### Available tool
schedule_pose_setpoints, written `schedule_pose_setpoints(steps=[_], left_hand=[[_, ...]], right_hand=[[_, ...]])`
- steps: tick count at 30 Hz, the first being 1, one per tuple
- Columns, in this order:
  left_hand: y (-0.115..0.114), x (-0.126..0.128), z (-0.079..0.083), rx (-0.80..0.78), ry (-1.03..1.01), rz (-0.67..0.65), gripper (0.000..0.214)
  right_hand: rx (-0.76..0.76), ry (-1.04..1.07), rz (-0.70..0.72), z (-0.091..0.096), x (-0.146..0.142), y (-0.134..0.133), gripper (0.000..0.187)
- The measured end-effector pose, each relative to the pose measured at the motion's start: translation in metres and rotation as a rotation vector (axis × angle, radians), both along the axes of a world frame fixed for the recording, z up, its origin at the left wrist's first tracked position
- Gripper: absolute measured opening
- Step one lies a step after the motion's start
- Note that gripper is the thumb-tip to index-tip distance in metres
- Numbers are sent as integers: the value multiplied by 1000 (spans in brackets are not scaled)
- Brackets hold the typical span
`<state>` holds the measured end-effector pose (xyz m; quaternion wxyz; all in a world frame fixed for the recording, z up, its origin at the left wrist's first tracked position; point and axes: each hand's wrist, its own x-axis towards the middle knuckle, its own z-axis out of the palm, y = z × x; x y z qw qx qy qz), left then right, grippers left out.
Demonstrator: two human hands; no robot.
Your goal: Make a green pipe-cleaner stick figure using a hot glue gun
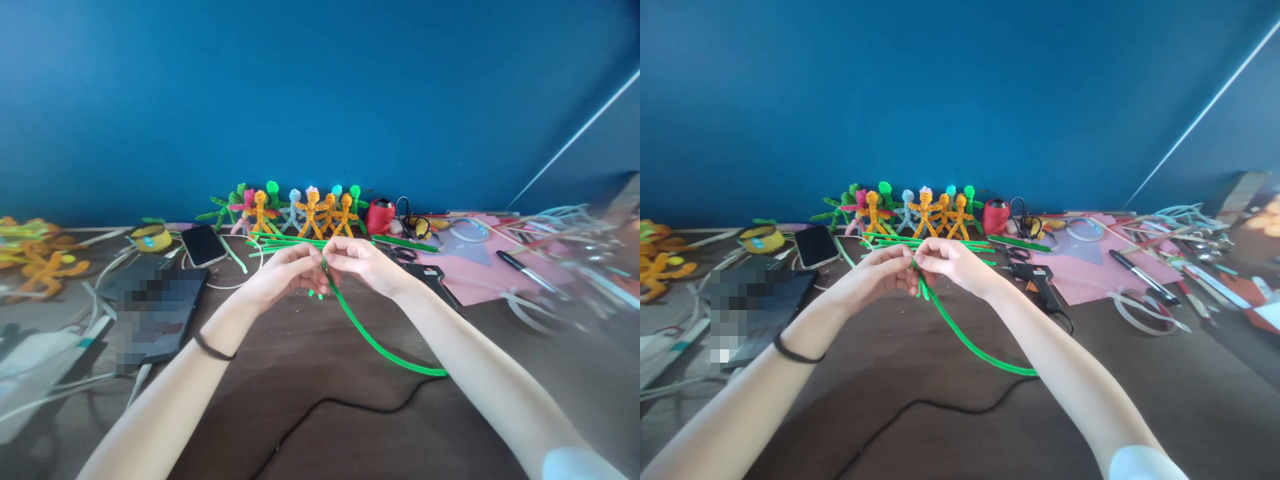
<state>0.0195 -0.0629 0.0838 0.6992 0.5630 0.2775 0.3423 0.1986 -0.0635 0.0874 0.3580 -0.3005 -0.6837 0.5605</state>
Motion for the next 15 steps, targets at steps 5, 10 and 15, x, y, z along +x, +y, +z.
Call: schedule_pose_setpoints(steps=[5, 10, 15], left_hand=[[0, -1, 2, -29, 19, -49, 17], [0, -3, 2, -46, 47, -86, 18], [0, -3, 1, -63, 62, -66, 18]], right_hand=[[-14, -12, 38, 1, 1, 0, 15], [-7, -44, 74, 0, 2, 2, 14], [-13, -63, 61, -3, 3, 5, 13]])
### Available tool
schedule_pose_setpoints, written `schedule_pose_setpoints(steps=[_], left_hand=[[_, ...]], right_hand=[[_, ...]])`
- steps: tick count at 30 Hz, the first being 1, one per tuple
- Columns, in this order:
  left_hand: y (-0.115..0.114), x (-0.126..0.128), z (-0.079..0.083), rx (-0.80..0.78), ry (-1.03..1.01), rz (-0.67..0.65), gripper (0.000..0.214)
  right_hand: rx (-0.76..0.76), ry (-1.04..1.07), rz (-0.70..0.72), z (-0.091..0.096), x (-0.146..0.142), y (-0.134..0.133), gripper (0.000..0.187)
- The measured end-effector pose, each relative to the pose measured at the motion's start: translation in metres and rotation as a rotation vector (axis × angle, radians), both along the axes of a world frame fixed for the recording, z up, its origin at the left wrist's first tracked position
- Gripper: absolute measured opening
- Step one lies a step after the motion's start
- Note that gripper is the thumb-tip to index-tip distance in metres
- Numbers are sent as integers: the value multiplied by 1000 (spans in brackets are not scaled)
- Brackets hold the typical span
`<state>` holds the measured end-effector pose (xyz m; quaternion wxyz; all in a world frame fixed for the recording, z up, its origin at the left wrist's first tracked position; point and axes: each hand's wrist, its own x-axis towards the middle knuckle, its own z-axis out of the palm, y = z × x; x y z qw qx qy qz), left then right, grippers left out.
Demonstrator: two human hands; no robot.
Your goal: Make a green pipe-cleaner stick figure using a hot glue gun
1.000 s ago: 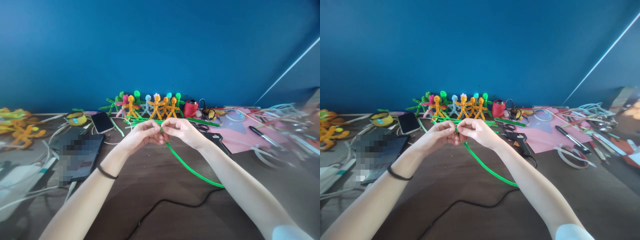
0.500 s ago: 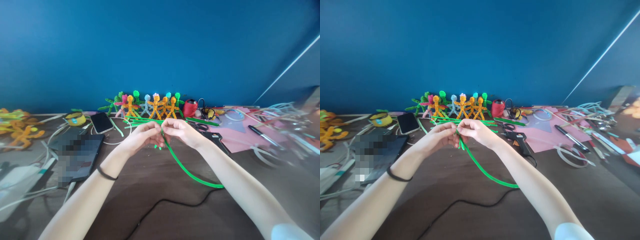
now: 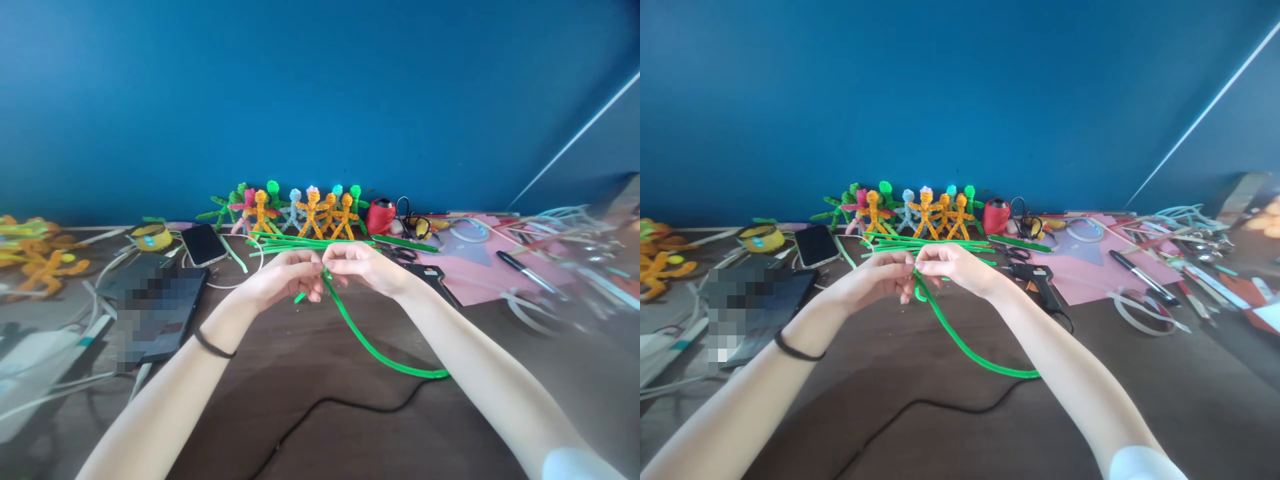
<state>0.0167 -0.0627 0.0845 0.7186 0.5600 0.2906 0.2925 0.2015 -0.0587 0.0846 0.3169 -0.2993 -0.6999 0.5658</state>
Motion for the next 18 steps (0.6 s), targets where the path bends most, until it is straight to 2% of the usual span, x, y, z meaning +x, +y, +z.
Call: schedule_pose_setpoints(steps=[3, 7, 14, 18], left_hand=[[1, 0, 0, -29, -48, 44, 15], [4, 2, 0, -64, -134, 173, 14], [4, 5, -1, -37, -166, 188, 11], [2, 6, -1, -3, -124, 181, 15]], right_hand=[[2, 62, -36, 0, -1, 0, 14], [109, 147, -216, 4, -3, -4, 11], [414, -33, -373, -1, -6, -5, 6], [509, -100, -407, -7, -6, -2, 9]])
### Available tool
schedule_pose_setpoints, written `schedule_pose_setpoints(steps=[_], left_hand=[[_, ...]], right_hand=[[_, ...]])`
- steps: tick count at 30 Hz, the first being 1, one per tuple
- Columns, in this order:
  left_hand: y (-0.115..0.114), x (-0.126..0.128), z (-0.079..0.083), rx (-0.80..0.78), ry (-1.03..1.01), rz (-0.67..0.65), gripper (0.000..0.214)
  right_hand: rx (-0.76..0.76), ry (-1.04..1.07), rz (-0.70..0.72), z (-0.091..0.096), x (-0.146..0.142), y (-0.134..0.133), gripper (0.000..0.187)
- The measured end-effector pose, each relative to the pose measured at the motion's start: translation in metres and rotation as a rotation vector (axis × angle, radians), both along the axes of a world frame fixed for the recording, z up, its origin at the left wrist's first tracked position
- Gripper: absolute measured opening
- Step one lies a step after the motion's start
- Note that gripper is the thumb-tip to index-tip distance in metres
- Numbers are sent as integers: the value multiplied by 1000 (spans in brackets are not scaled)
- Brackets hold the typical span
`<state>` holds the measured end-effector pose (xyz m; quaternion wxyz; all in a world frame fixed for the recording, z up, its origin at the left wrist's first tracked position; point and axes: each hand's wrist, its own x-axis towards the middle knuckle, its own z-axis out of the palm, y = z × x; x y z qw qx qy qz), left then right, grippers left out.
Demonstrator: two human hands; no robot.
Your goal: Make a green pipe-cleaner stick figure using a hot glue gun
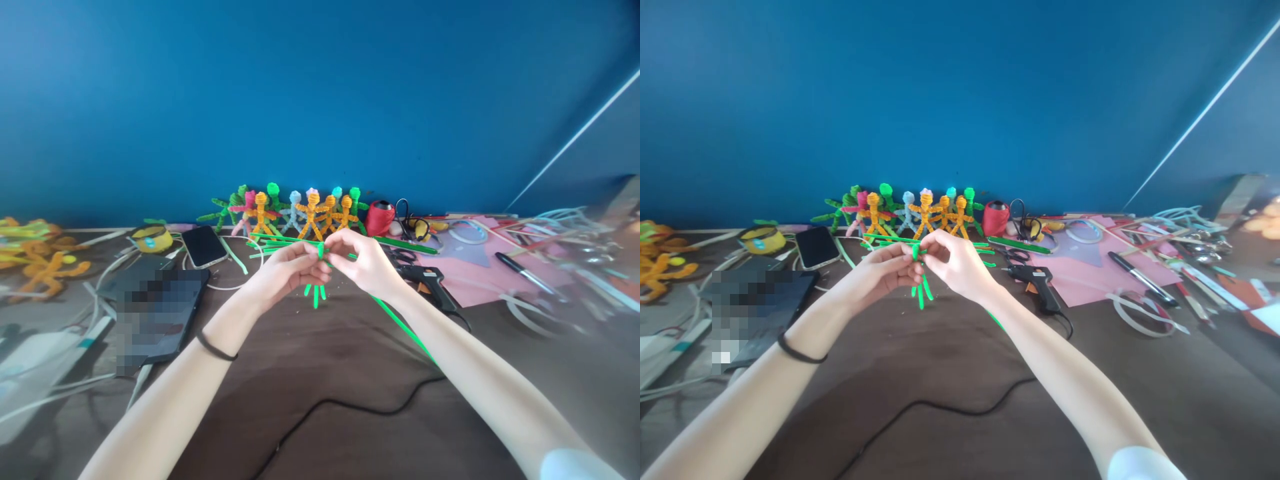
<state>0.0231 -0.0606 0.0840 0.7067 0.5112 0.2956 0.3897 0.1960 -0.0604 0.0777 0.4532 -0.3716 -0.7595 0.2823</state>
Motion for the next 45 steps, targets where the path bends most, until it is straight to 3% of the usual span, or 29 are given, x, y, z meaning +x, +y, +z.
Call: schedule_pose_setpoints(steps=[7, 16, 26, 37, 45], left_hand=[[-1, 0, 1, 85, 141, 32, 21], [3, 2, -4, 287, 291, 211, 23], [-8, 3, 6, 718, 623, 390, 5], [-10, 9, 1, 692, 559, 416, 7], [-17, 10, 3, 967, 819, 566, 4]], right_hand=[[25, -71, -55, 3, -2, -3, 9], [-1, -81, -18, 4, -5, -5, 11], [46, -75, -27, 1, -5, -4, 8], [9, -20, -80, 2, -7, -7, 12], [-24, 45, -44, 1, -8, -7, 4]])
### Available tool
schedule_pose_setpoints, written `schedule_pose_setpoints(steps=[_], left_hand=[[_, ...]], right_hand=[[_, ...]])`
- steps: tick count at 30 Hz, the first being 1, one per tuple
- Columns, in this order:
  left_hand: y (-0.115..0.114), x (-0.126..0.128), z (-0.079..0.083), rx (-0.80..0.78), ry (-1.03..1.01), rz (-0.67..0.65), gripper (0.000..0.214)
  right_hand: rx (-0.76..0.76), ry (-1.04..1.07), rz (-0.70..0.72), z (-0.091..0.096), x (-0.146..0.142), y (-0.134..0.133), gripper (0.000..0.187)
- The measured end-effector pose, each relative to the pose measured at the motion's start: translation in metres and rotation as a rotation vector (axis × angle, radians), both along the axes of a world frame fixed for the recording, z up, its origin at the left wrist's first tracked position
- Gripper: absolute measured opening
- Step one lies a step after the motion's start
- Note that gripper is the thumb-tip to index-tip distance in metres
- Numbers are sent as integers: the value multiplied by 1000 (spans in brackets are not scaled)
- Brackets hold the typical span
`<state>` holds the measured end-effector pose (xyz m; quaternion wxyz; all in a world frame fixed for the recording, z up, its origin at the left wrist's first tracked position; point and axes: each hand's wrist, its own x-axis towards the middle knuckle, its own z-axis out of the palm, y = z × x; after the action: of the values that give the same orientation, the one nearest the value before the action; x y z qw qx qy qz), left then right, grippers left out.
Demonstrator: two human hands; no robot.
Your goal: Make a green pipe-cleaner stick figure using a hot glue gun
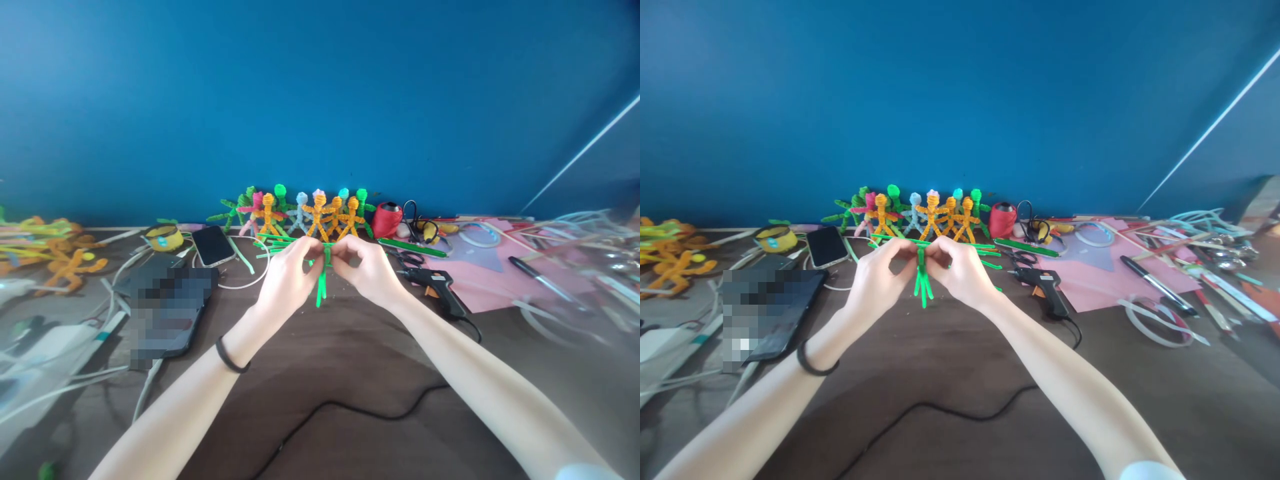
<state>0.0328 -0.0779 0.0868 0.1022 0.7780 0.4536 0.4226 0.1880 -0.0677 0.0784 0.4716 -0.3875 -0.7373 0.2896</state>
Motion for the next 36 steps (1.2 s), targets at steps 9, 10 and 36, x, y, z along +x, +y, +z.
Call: schedule_pose_setpoints(steps=[9, 10, 36], left_hand=[[-4, 2, -2, 123, 177, 114, 9], [-4, 2, -1, 121, 173, 112, 8], [8, -3, 10, -615, -496, -390, 9]], right_hand=[[57, -74, -31, 1, 2, -1, 9], [63, -82, -30, 1, 2, -2, 9], [137, -173, -22, 8, -1, -5, 8]])
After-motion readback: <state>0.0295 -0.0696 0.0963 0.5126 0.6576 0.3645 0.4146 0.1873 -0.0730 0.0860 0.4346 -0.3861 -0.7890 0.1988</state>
